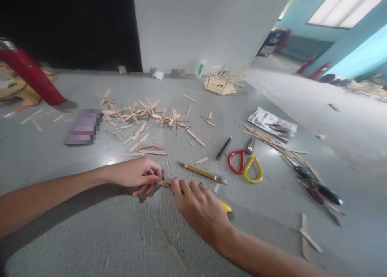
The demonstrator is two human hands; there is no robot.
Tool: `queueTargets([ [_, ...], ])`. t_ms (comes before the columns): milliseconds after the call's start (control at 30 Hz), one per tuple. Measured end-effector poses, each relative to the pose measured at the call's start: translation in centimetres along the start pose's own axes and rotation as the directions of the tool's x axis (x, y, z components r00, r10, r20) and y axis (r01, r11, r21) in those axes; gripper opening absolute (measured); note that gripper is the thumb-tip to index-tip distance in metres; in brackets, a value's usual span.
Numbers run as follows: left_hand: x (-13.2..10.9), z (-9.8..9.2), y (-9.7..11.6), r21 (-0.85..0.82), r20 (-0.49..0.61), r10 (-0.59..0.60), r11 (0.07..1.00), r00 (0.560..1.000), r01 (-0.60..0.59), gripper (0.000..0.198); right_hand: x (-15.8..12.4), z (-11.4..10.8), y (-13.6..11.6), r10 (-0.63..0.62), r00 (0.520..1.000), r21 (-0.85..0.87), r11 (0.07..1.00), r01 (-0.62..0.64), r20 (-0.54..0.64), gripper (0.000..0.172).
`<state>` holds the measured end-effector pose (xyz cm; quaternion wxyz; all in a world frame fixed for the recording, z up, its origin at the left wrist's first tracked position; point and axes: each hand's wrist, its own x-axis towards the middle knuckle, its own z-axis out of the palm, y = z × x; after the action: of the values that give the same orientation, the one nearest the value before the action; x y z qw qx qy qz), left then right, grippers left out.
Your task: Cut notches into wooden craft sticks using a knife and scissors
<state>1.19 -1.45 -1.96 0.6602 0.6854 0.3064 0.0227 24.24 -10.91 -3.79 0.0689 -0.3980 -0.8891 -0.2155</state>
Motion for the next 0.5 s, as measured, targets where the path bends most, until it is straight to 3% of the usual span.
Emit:
queueTargets([
  [500,-0.08,0.84,0.53,0.063,-0.058,0.036,0.997,0.998,-0.033,0.022,0.23,-0.22,-0.35,0.006,0.999,-0.042,0.999,-0.003,0.051,0.023],
])
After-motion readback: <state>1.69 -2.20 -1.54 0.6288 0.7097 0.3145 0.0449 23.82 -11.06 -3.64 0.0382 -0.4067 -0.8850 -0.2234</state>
